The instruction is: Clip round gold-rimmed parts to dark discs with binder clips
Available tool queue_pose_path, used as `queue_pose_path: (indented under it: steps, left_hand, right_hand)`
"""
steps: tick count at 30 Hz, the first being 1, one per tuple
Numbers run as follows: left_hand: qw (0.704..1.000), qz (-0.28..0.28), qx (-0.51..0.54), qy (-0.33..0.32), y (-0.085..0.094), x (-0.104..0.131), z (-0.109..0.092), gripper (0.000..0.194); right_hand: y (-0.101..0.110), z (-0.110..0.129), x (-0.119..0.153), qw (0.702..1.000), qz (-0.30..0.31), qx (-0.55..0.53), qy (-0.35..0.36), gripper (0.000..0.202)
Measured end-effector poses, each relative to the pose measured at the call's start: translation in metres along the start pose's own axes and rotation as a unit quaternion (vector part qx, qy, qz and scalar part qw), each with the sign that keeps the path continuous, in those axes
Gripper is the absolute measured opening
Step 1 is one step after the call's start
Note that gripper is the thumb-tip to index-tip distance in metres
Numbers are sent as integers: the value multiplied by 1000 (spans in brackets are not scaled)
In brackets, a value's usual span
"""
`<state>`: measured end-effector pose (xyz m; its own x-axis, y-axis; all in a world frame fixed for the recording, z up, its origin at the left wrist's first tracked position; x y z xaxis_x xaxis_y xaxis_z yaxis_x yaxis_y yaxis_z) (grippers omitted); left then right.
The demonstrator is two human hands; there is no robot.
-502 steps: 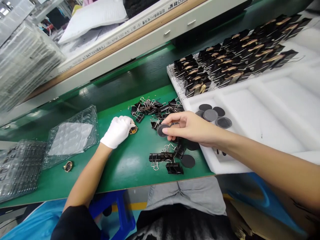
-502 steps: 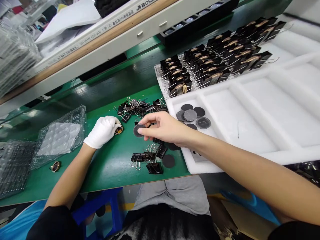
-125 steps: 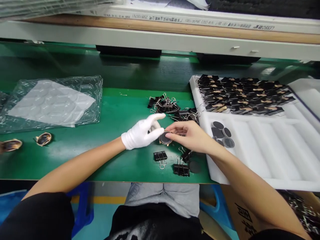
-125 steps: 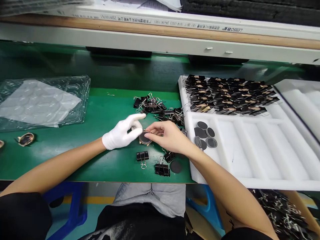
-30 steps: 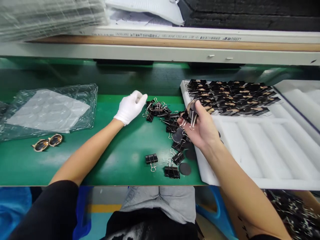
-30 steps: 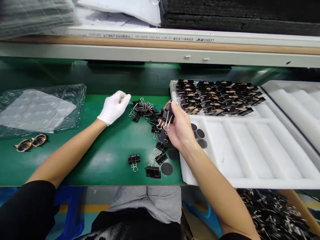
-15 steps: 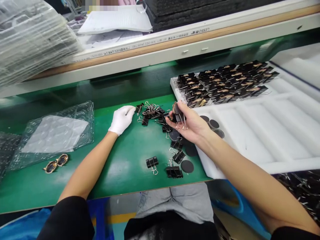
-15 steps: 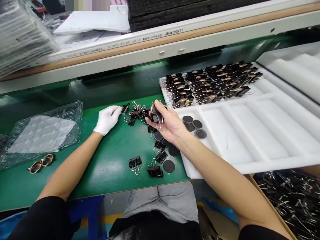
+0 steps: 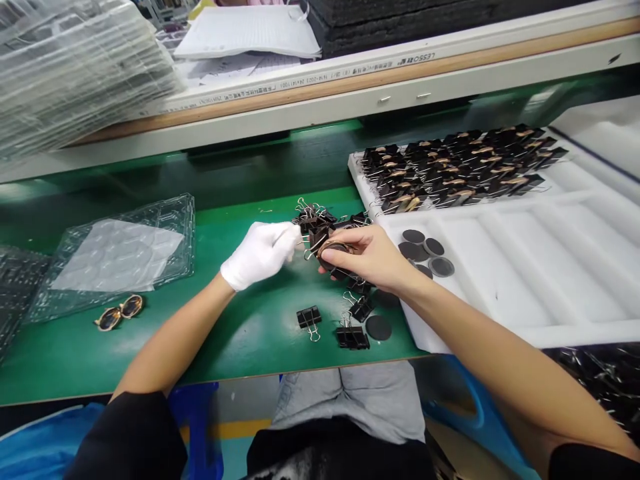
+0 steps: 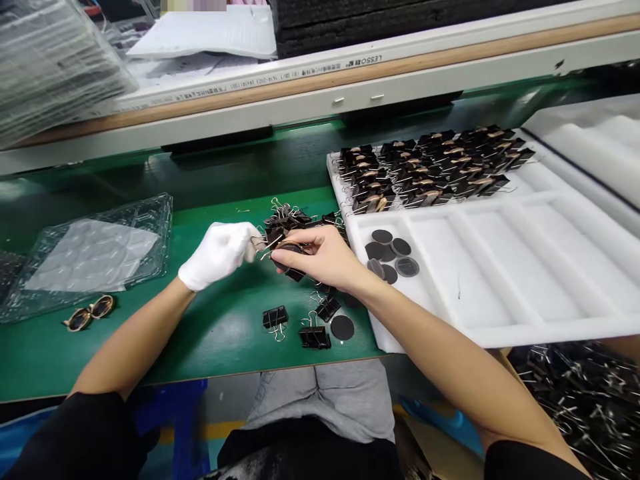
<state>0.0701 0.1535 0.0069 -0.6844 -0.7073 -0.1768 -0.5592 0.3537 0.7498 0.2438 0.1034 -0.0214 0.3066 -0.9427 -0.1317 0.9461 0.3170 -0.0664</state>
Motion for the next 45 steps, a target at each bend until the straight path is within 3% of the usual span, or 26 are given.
queue_pose_path:
  steps: [4,7,11,16,22,29,33,37,45]
  left_hand:
    - [990,75,-106,54,-4,1,-1,42]
    - [986,65,-126,83,-6,1,-2,47]
    - [993,28,-89,75,-6,1,-2,52]
    - [998,31,-14,61,-2,0,-1,51]
    - [994,88,65,27,-13,4,-7,52]
    - [993,102,52,-13,-22,5,-16,51]
    - [994,105,37,-20,-21,5,-15,52]
    - [990,135,45,-13,-24,6,-16,54]
    - [993,120,5,8,-27,5,-16,51]
  right_hand:
    - [3,1,-1,999,-7,40,5,24]
    - [6,0,-1,999,-9,42,0,23]
    - [6,-1,0,998,27,-2,-64,30]
    - [26,9,2,993,-8,2,-116,32]
    - [45,25,3,990,27,127,-47,23]
    - [47,23,3,988,56,144,-20,16]
    - [47,20,3,988,39,149,-23,18]
    - [45,18,3,984,62,169,-10,15]
    - [47,17,4,982,51,183,-12,17]
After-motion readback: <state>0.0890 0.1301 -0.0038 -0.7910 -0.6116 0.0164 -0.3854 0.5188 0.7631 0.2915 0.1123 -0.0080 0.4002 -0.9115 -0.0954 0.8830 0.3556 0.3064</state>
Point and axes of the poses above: each hand's wrist, its own x-axis away from the middle knuckle, its own y-axis out of the back of the hand, z = x × y, the point moved 5 cm from there along -x, towards the middle knuckle, and after that the axes turned 4 degrees about z, right-handed, at the moved point
